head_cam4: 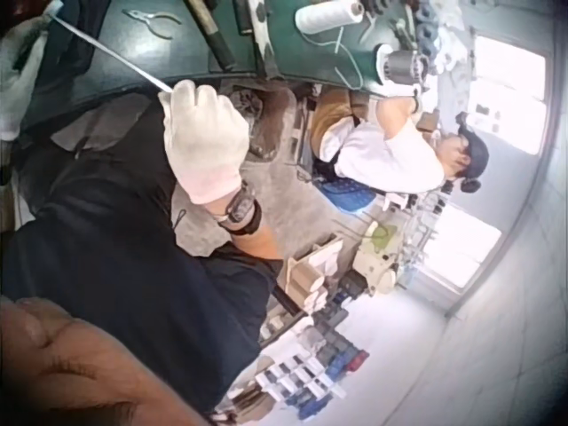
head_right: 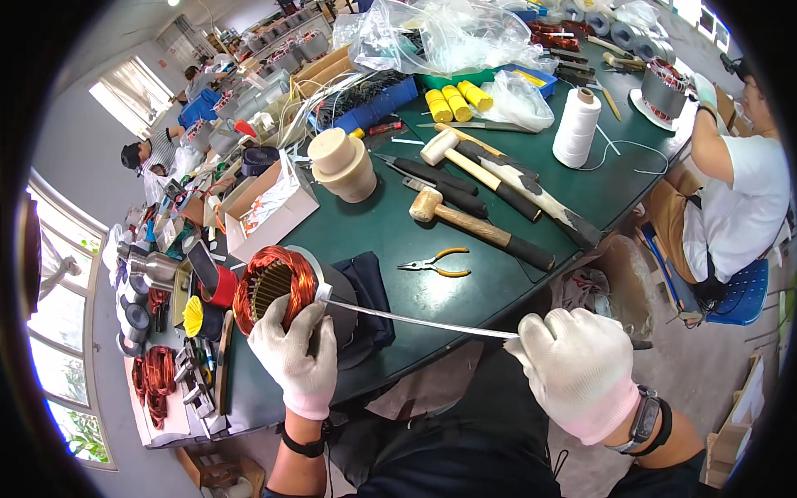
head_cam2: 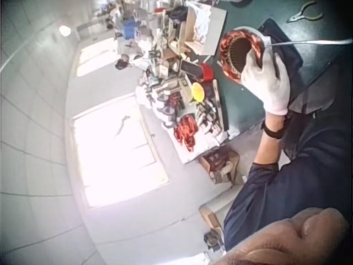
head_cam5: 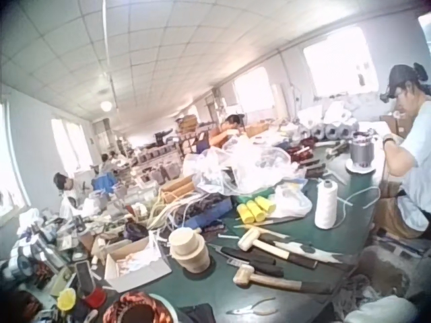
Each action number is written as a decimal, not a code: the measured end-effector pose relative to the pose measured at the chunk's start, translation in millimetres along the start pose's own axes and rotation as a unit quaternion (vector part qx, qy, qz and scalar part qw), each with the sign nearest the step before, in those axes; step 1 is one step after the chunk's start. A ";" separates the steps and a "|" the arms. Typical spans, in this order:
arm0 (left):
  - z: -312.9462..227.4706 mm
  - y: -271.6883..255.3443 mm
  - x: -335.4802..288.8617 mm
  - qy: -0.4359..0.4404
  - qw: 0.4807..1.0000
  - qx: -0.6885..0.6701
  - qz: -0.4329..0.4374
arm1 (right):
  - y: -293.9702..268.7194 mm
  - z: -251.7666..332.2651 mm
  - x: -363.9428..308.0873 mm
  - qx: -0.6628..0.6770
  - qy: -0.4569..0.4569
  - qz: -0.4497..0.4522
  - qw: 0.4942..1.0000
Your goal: The recorder is seen assembling and shaping motor stators by using various tools such as a hammer, a metal rod, and a wedge to align the copper windings and insulation.
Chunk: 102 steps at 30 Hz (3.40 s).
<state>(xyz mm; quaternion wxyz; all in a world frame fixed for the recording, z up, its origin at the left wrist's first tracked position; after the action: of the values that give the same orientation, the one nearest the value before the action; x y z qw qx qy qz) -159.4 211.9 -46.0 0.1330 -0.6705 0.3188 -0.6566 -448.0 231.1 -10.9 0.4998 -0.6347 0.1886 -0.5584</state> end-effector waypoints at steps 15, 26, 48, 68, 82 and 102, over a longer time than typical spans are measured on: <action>2.8 2.8 3.5 0.006 1.000 -0.004 0.012 | 17.4 18.7 42.7 -0.043 -0.072 0.026 0.996; 17.2 -4.6 3.7 0.014 0.996 -0.076 0.041 | 33.7 -2.6 74.7 0.004 -0.138 0.025 0.990; 64.5 -11.7 -11.5 0.008 0.987 -0.163 -0.003 | 121.7 -29.8 52.6 0.221 0.066 0.050 0.972; 54.8 -21.0 -9.8 0.066 0.984 -0.165 -0.015 | 15.3 40.7 -34.9 0.153 0.136 0.128 0.970; -0.1 4.5 -0.5 0.027 0.999 -0.021 -0.039 | 5.7 -23.2 -37.5 0.159 0.123 0.024 0.979; 0.5 5.9 -3.3 -0.030 0.997 -0.022 -0.066 | -3.4 -3.9 9.2 0.000 -0.038 0.023 0.999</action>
<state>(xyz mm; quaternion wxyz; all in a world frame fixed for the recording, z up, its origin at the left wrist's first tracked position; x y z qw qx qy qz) -160.2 209.3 -52.2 0.0840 -0.7120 0.2840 -0.6367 -449.8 223.7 -3.7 0.5197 -0.6509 0.1836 -0.5220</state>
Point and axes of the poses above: each hand's wrist, its own x-axis towards the middle knuckle, its own y-axis out of the palm, z = x × y, the point moved 7 cm from there along x, towards the middle knuckle, and after that the axes turned 10 degrees about -z, right-handed, at the moved point
